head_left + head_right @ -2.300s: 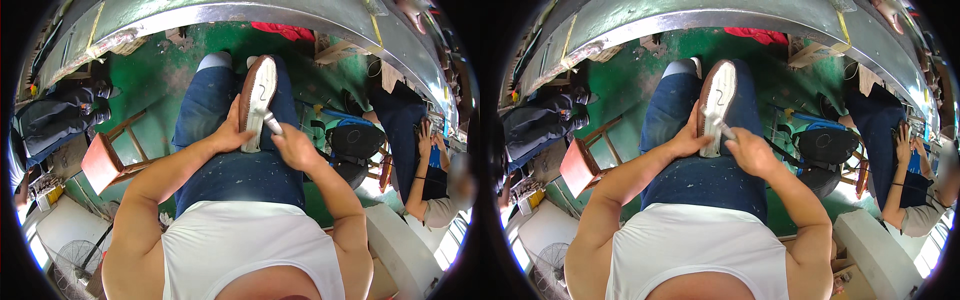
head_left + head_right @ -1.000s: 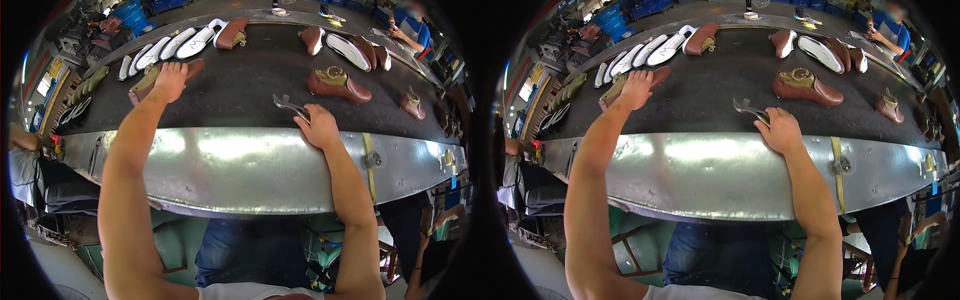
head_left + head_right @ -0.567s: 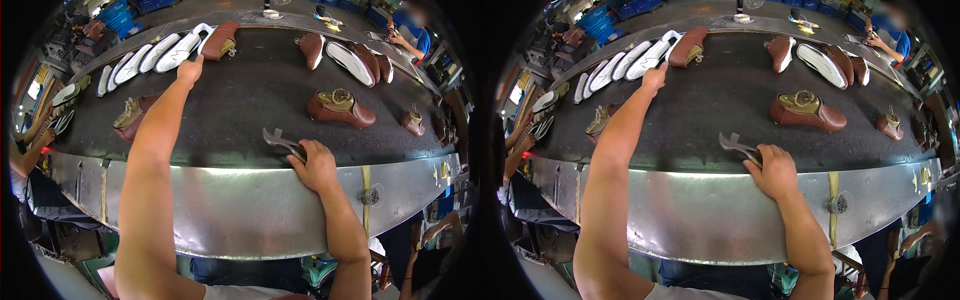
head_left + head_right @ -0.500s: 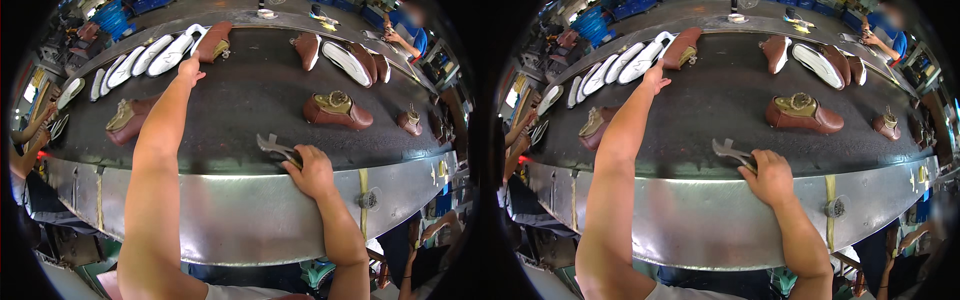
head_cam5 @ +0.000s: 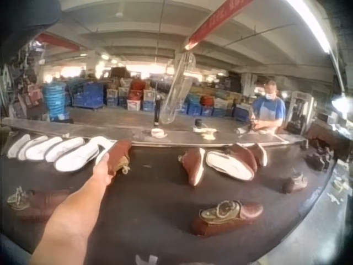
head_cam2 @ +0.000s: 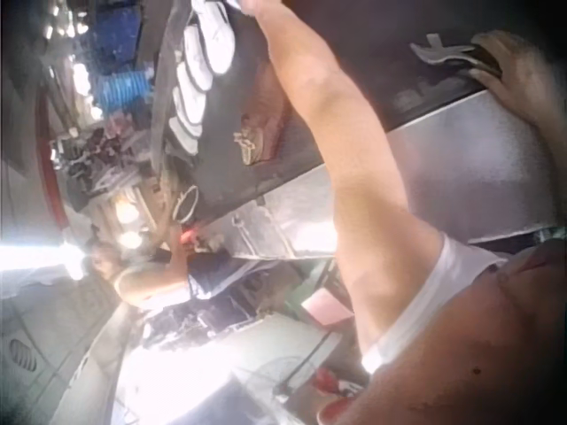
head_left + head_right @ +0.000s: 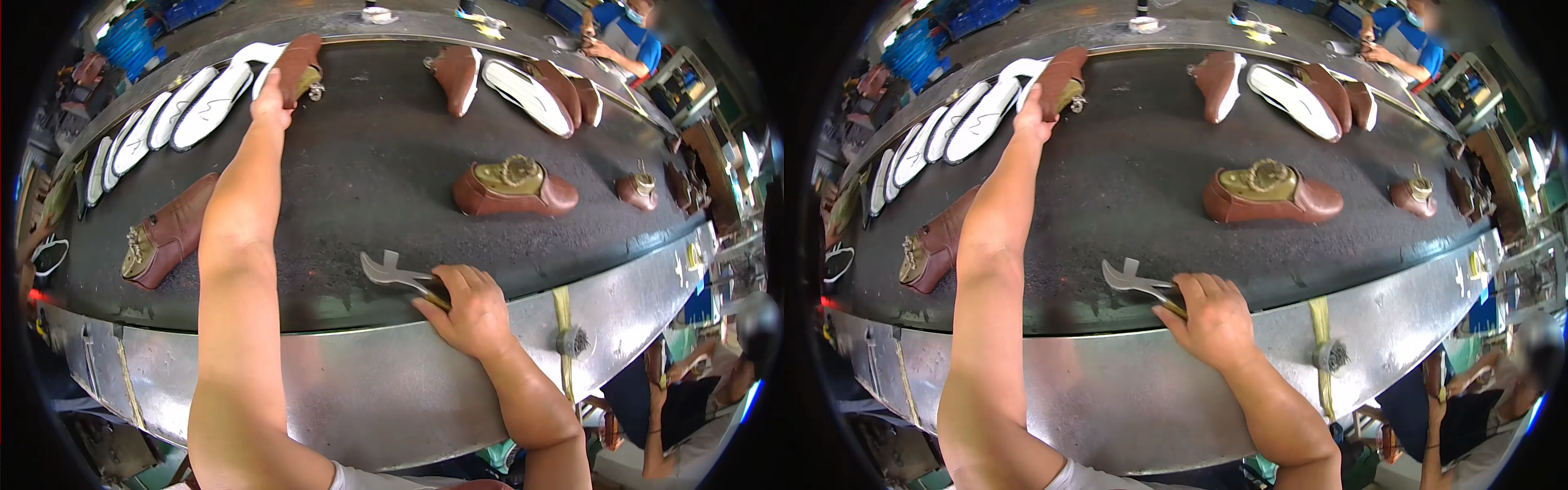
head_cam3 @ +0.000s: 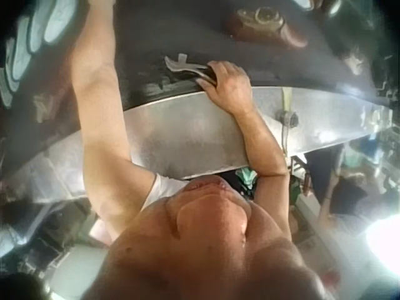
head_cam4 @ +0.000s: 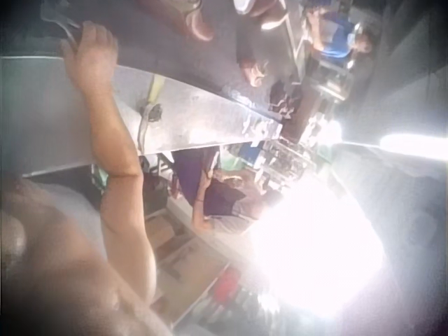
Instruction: Trimming excess material and lasting shoe uppers at a conveyor belt workstation.
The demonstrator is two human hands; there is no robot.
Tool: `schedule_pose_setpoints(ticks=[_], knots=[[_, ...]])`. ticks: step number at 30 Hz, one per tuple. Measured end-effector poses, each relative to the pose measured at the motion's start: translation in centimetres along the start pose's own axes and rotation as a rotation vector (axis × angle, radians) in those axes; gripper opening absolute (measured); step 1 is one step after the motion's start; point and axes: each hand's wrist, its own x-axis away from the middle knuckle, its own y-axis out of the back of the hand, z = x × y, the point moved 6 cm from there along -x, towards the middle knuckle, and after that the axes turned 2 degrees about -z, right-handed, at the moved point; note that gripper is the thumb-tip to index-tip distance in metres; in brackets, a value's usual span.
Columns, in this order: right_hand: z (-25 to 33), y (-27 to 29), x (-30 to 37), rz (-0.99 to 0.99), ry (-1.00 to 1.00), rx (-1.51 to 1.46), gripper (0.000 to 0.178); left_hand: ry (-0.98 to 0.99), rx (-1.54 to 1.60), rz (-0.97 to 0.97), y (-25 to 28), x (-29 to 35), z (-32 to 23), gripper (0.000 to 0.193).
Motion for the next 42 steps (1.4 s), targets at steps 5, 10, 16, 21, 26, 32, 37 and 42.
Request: schedule_pose_setpoints(ticks=[5, 10, 16, 21, 26, 32, 37, 42], knots=[[0.4, -0.1, 0.3, -0.011, 0.001, -0.028, 0.042, 0.009, -0.057, 0.051, 3.9, 4.6, -2.2, 0.059], [0.4, 0.2, 0.6, -0.165, 0.028, -0.089, 0.041, 0.052, -0.235, 0.263, 11.6, 15.9, -7.5, 0.053], [3.6, 3.0, 1.2, -0.341, 0.101, -0.255, 0.040, -0.096, -0.069, 0.455, 27.8, 39.8, -14.5, 0.058], [11.7, 2.9, 10.0, 0.337, -0.275, -1.198, 0.060, -0.181, 0.038, 0.556, 38.7, 54.3, -14.0, 0.063], [16.6, -0.3, 28.7, 0.810, -0.624, -1.789, 0.070, -0.027, -0.054, 0.634, 40.5, 62.0, -8.9, 0.091], [15.9, 1.8, 41.8, 0.815, -0.756, -1.877, 0.102, -0.096, -0.432, 0.836, 36.1, 66.0, -1.7, 0.079], [15.0, 1.0, 44.7, 0.420, -0.692, -1.531, 0.096, -0.112, -0.549, 0.952, 34.4, 72.7, 3.1, 0.130], [14.9, -1.8, 46.5, 0.245, -0.572, -1.256, 0.082, -0.102, -0.435, 0.691, 36.5, 74.8, 6.9, 0.121]])
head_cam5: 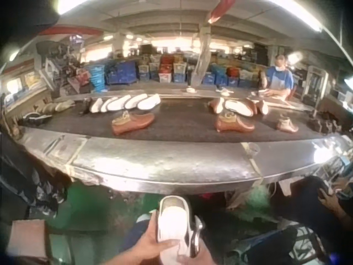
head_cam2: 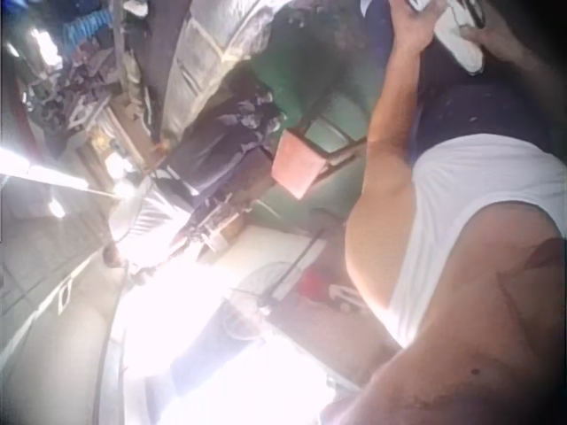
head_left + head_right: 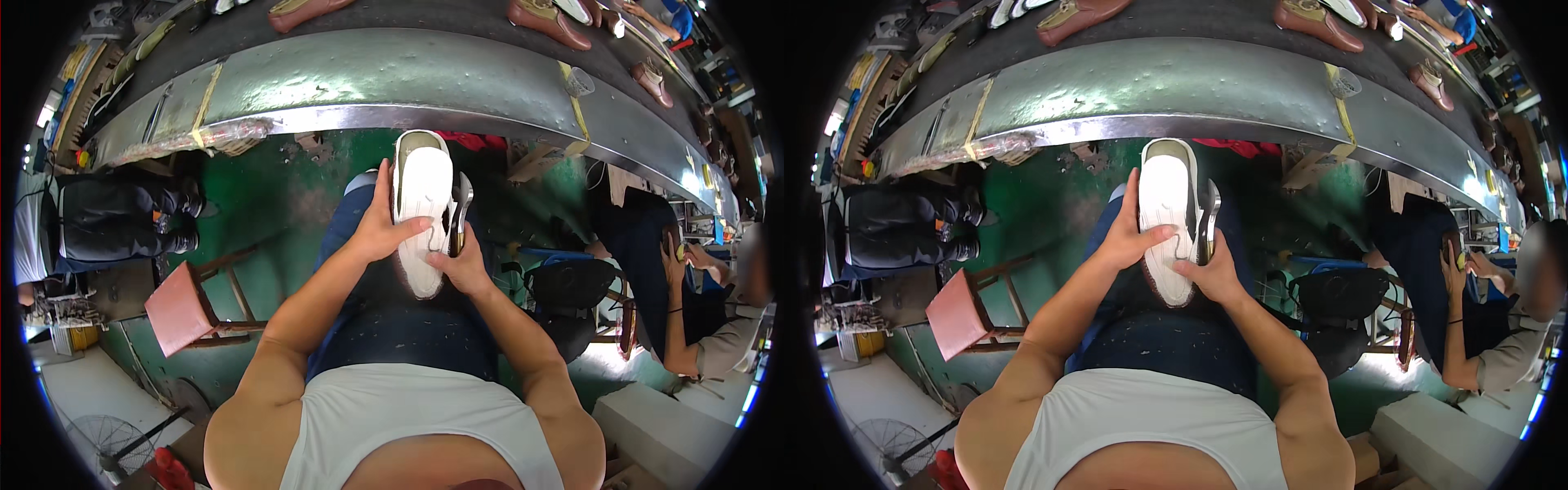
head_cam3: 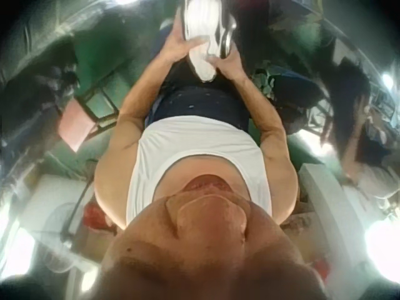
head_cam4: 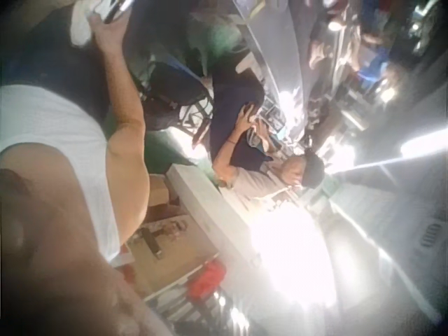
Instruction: Trimming excess material and lasting shoe uppers at a conveyor belt workstation.
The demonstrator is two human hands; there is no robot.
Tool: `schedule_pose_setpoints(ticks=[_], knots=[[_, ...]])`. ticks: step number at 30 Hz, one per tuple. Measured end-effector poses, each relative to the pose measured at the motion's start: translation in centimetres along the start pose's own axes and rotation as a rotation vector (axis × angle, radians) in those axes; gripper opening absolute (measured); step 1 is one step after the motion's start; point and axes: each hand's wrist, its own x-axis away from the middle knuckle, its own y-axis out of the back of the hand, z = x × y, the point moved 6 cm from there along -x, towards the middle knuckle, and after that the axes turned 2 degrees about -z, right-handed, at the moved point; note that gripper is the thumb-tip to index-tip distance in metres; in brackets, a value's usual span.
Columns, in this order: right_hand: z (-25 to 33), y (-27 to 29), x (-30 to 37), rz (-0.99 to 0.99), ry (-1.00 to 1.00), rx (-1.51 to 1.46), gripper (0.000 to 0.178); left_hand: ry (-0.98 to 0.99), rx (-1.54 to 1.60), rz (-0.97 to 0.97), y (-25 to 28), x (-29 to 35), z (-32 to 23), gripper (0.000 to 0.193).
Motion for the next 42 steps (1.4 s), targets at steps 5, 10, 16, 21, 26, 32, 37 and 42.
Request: schedule_pose_setpoints(ticks=[5, 10, 16, 21, 26, 32, 37, 42], knots=[[-1.3, -0.9, 1.3, -0.003, 0.027, 0.118, 0.083, 0.045, -0.106, 0.047, 0.8, -0.4, -1.3, 0.107], [-1.7, -1.3, 1.5, 0.032, 0.000, 0.333, 0.078, 0.137, 0.150, 0.057, 2.6, -0.8, 0.4, 0.096], [2.3, 0.1, -2.9, -0.094, 0.162, 0.327, 0.073, 0.009, -0.147, 0.109, 3.2, 0.8, 0.7, 0.099], [7.3, -3.7, -7.4, 0.040, 0.150, 0.412, 0.074, 0.028, -0.232, 0.126, 2.2, 1.6, -2.7, 0.104], [8.1, -6.3, -6.9, 0.133, 0.222, 0.466, 0.064, -0.098, -0.043, 0.055, 4.3, 1.5, -2.8, 0.085], [8.8, -7.5, -7.0, 0.278, 0.224, 0.473, 0.056, 0.029, -0.013, 0.066, 5.7, 1.5, -4.8, 0.056], [8.1, -3.9, -1.0, 0.317, -0.205, 0.270, 0.031, -0.021, -0.016, -0.009, 8.1, 2.5, -4.7, 0.048], [8.2, -6.3, 1.7, 0.481, -0.370, 0.138, 0.033, -0.097, -0.214, -0.007, 8.3, 1.7, -4.5, 0.048]])
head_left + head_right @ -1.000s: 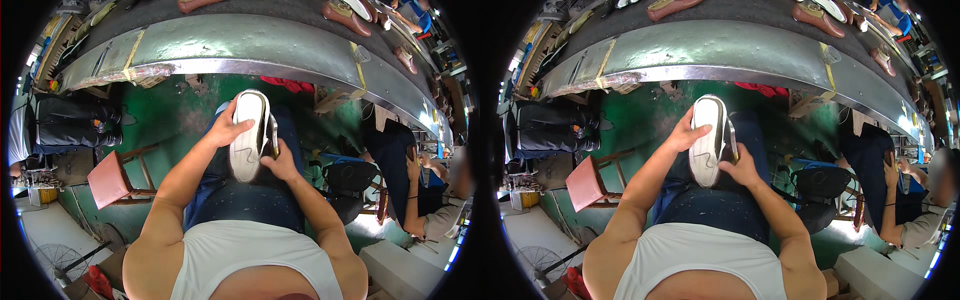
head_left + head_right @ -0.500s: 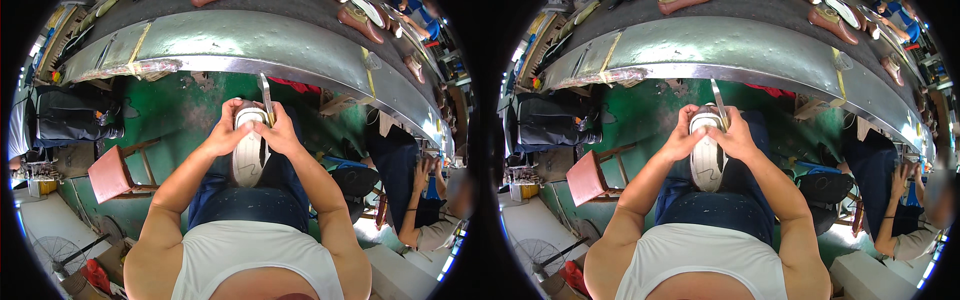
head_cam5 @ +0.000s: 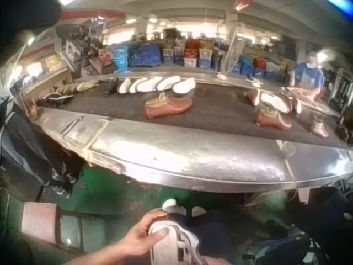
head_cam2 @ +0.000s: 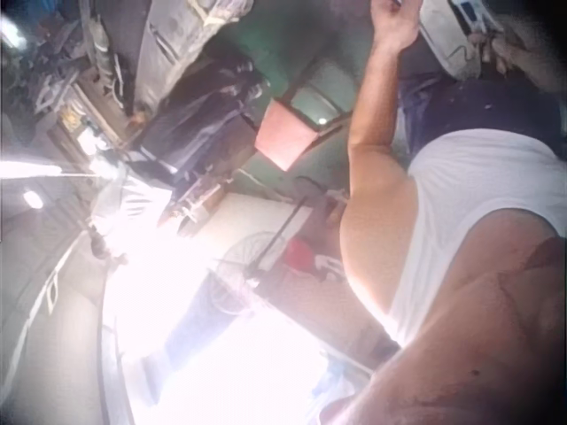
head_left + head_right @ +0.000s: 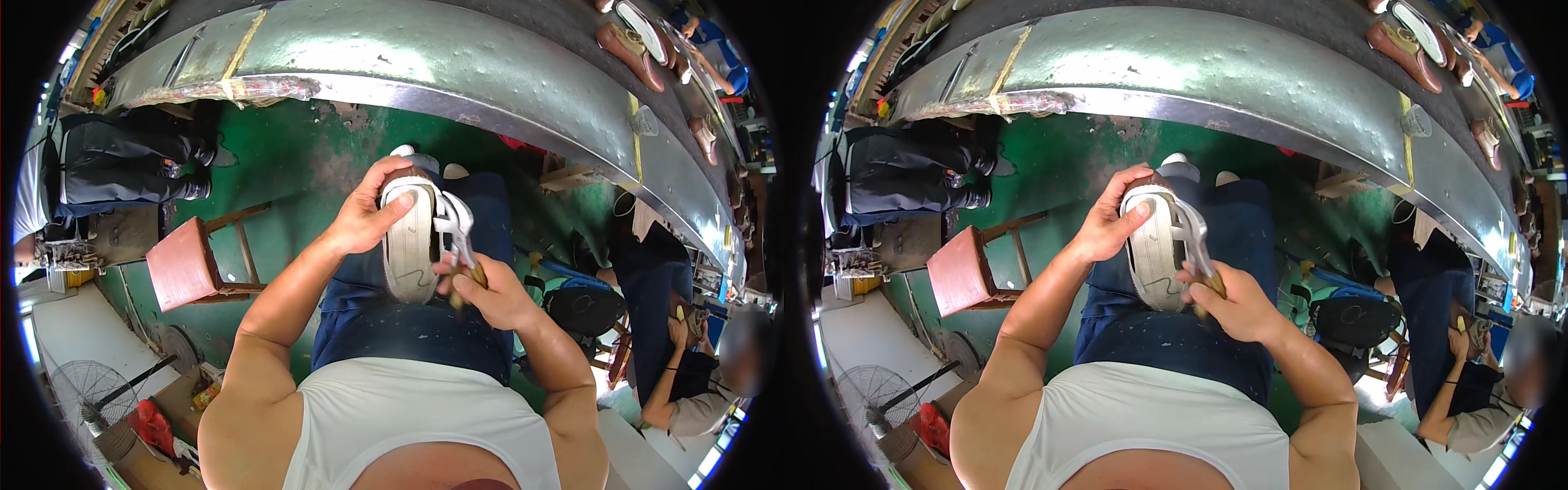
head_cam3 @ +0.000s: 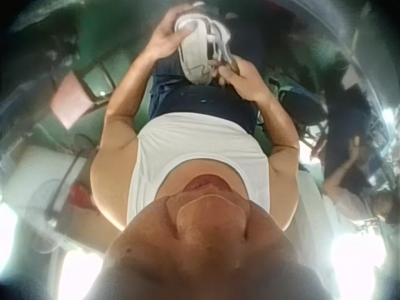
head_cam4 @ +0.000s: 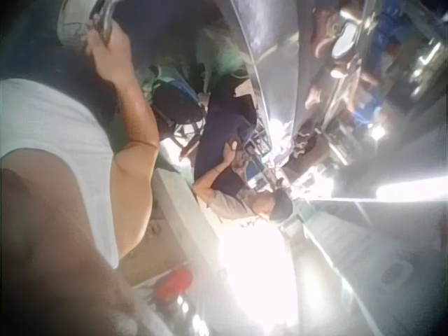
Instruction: Trimming excess material and lasting shoe uppers at a conveyor belt workstation.
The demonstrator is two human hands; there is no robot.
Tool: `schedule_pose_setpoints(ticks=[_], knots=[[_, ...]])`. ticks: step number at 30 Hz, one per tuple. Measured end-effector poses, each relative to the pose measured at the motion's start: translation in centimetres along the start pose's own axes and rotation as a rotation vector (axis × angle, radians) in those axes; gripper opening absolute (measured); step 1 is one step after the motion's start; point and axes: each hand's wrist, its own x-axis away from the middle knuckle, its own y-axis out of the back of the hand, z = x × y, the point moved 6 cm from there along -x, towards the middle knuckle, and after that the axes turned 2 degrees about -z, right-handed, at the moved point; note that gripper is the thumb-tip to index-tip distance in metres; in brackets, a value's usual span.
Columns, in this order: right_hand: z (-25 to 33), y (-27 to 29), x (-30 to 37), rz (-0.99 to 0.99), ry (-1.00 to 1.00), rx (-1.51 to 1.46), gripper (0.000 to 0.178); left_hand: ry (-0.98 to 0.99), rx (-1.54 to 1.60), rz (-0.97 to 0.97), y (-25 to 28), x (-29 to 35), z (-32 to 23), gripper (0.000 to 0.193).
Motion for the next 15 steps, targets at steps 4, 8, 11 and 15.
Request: schedule_pose_setpoints(ticks=[4, 8, 11, 15], knots=[[0.3, -0.4, -2.3, 0.138, -0.196, -0.187, 0.032, 0.055, 0.109, 0.069, -1.0, -0.2, 0.1, 0.052], [1.6, -0.8, -2.7, 0.131, -0.314, -0.260, 0.025, 0.062, 0.107, 0.064, -1.1, -0.2, 0.4, 0.052], [1.4, -0.6, -3.5, 0.113, -0.344, -0.214, 0.022, 0.113, 0.213, 0.114, -0.9, -0.3, 1.3, 0.051], [0.9, 0.3, -5.0, 0.112, -0.269, 0.008, 0.023, 0.155, 0.148, 0.007, -0.5, -0.4, 2.9, 0.044]])
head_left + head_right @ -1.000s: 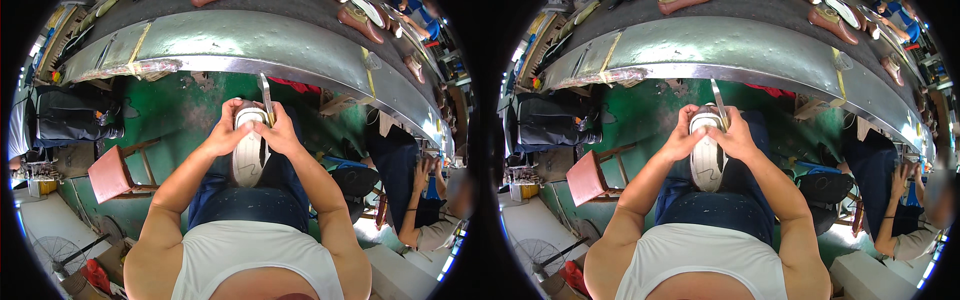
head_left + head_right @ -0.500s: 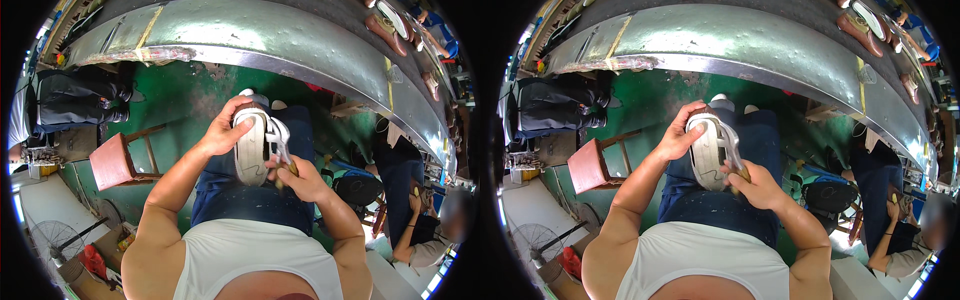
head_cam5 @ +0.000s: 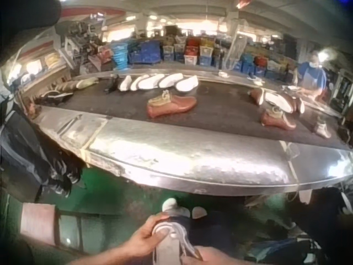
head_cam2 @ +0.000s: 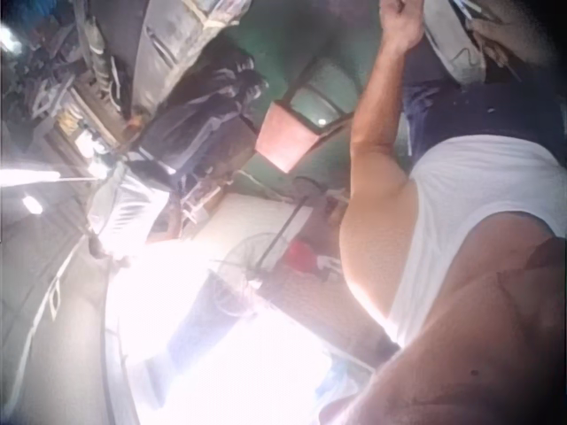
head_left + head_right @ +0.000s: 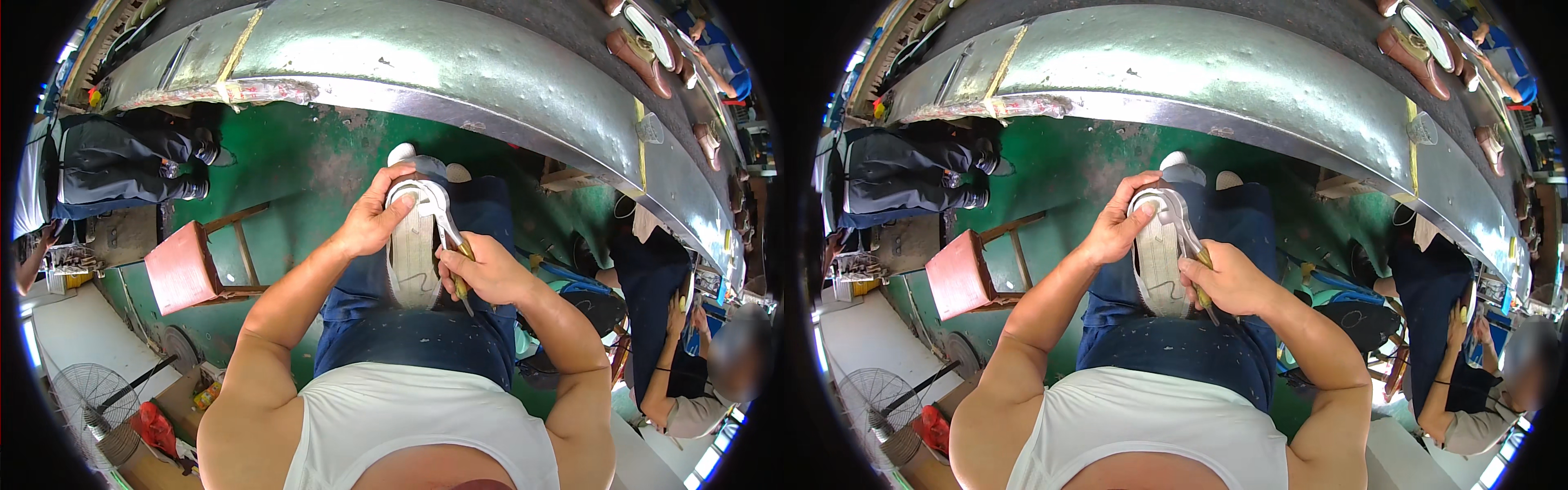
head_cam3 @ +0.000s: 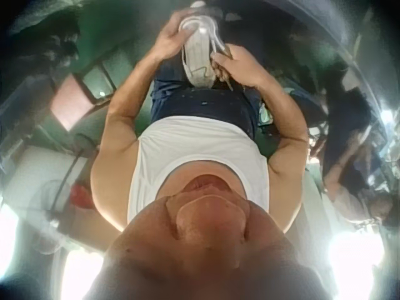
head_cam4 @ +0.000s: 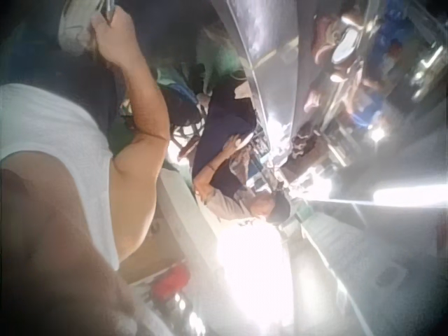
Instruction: Trimming excess material and lasting shoe uppers at a conveyor belt workstation.
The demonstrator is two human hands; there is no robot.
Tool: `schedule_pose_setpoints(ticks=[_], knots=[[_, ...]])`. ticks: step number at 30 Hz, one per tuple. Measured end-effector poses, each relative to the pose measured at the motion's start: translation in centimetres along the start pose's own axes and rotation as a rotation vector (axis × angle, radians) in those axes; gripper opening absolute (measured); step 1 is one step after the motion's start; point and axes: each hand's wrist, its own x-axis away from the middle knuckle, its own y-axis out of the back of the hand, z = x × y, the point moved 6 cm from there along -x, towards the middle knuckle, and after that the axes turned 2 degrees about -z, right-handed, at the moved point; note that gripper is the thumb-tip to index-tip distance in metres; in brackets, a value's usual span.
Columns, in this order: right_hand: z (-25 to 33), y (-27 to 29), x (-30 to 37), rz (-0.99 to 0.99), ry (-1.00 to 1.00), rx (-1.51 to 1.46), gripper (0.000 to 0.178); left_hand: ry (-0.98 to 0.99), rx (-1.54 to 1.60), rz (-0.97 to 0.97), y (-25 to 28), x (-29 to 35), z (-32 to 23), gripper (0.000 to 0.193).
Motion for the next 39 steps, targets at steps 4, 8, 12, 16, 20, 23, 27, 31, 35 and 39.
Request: schedule_pose_setpoints(ticks=[4, 8, 12, 16, 20, 23, 27, 31, 35, 39], knots=[[0.4, 1.1, -1.1, -0.138, 0.177, 0.502, 0.022, -0.055, 0.048, -0.111, 0.7, -0.1, 0.5, 0.038], [1.5, 1.3, -1.3, -0.284, 0.298, 0.808, 0.026, -0.083, 0.085, -0.137, 1.1, -0.2, 0.8, 0.036], [1.7, 1.2, 0.5, -0.332, 0.292, 0.918, 0.026, 0.049, 0.127, -0.064, 0.4, 0.1, -0.7, 0.040], [2.7, 0.6, 2.0, -0.361, 0.224, 1.085, 0.021, 0.328, 0.315, -0.167, -0.6, 0.2, 0.0, 0.046], [2.2, 1.3, 2.3, -0.300, 0.258, 0.981, 0.025, 0.220, 0.265, -0.187, -0.7, 0.1, 0.3, 0.044], [1.4, 2.0, 4.3, -0.044, 0.410, 0.658, 0.028, 0.152, 0.204, -0.175, 0.0, 0.1, -0.2, 0.043], [-1.8, 4.0, 7.8, -0.387, 0.452, 0.261, 0.029, -0.125, -0.020, 0.009, -1.5, 0.3, -5.8, 0.057], [-0.5, 3.4, 5.2, -0.495, 0.931, 0.130, 0.036, -0.478, -0.361, 0.305, -6.0, 2.9, -9.5, 0.085], [-1.2, 2.6, 4.2, -0.410, 0.999, 0.117, 0.032, -0.514, -0.511, 0.198, -8.9, 5.9, -7.6, 0.090], [-0.3, 1.7, 5.2, -0.478, 0.999, 0.314, 0.030, -0.496, -0.569, 0.026, -9.4, 7.9, -7.2, 0.087]])
